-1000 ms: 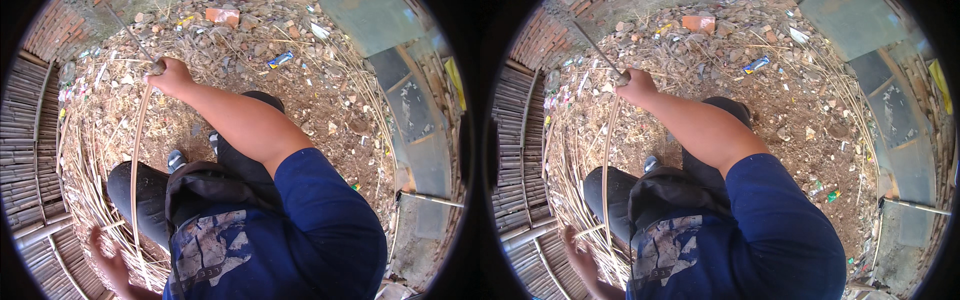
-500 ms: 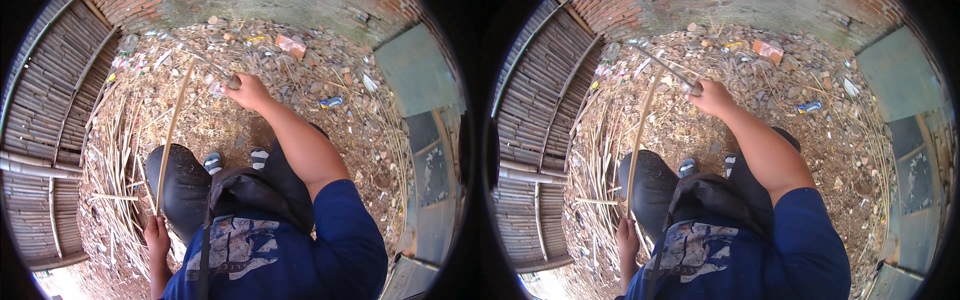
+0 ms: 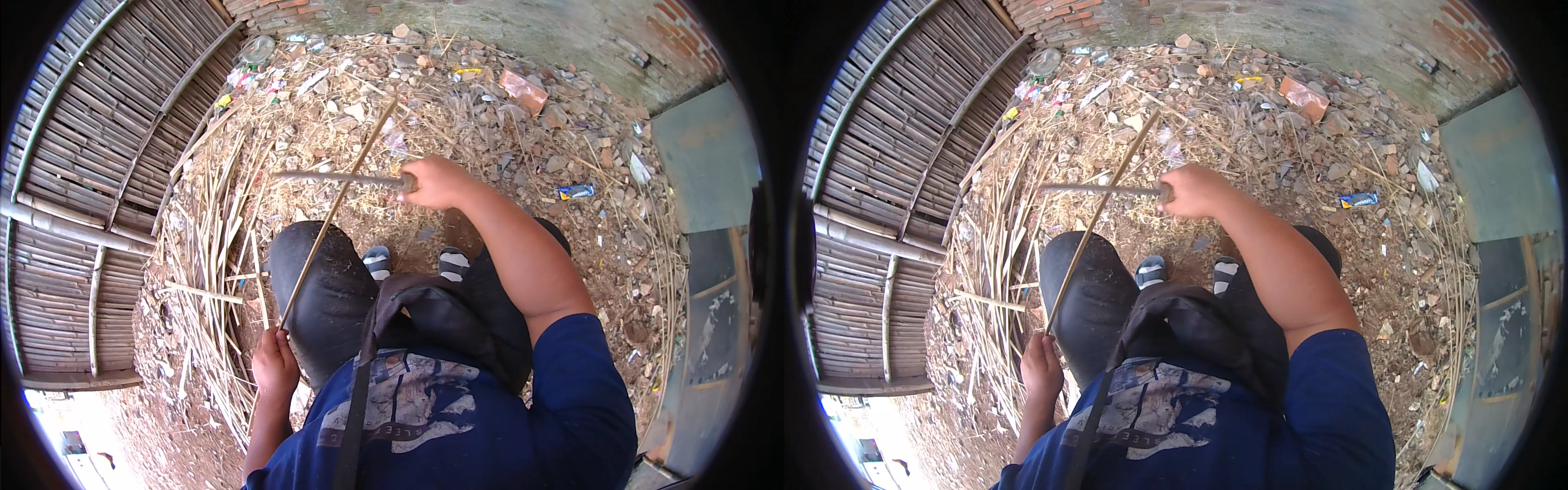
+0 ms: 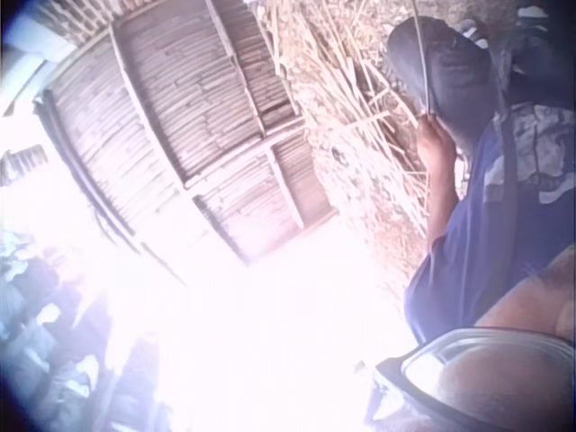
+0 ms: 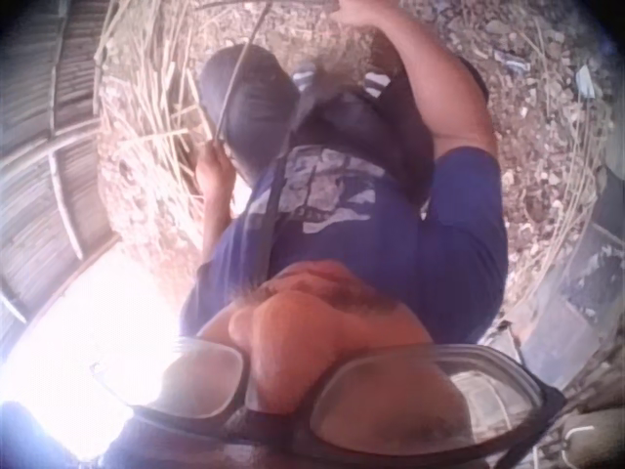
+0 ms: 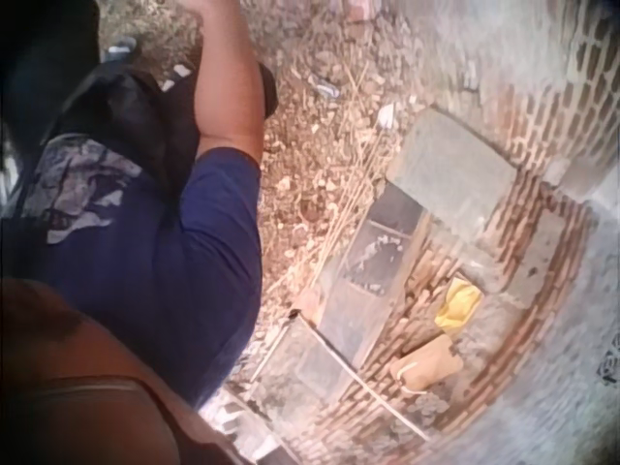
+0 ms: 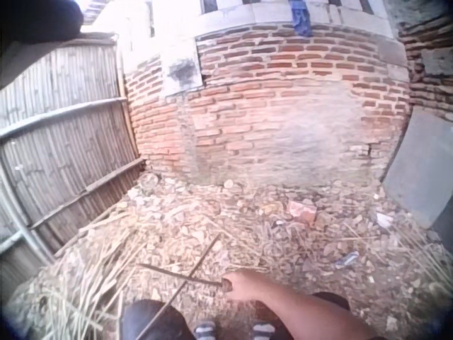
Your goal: The person shaves a thin strip of bamboo with a knife while sitting in an outdoor workshop, moving the tool along the length of the material to smooth it.
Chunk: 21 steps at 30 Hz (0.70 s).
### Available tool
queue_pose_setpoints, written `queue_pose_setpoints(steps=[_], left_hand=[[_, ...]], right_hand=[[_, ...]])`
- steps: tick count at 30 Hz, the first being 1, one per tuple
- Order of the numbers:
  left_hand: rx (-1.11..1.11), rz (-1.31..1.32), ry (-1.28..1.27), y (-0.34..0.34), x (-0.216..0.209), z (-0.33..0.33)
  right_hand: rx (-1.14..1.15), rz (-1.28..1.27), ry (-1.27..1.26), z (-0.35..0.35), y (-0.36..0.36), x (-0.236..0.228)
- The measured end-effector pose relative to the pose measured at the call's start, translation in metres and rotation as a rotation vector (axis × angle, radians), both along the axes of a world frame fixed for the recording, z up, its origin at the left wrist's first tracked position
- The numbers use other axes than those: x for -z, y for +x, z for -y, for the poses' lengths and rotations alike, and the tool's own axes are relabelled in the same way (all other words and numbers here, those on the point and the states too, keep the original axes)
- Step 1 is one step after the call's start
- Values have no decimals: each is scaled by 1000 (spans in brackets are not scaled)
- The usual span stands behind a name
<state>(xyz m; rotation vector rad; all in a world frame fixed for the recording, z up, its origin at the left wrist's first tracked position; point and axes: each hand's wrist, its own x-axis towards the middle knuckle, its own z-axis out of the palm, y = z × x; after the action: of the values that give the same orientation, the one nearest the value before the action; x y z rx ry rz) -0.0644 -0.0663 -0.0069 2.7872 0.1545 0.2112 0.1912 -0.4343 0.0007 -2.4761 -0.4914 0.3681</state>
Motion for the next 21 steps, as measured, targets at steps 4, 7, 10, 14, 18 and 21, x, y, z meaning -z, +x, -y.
queue_pose_setpoints(steps=[4,7,10,14,18,21], left_hand=[[28,15,-31,2,-6,3],[-9,-91,88,12,-14,11],[-34,-78,148,15,-4,9],[-17,-74,164,18,-7,7],[13,-78,107,18,-6,3],[57,-3,59,17,4,-2]], right_hand=[[-56,175,-145,-5,-7,1],[-238,163,-231,-21,-13,-6],[-38,-52,-13,5,11,42],[59,-39,-145,14,29,43],[-122,-54,-58,-18,-4,11],[-309,42,-143,-23,-7,2]])
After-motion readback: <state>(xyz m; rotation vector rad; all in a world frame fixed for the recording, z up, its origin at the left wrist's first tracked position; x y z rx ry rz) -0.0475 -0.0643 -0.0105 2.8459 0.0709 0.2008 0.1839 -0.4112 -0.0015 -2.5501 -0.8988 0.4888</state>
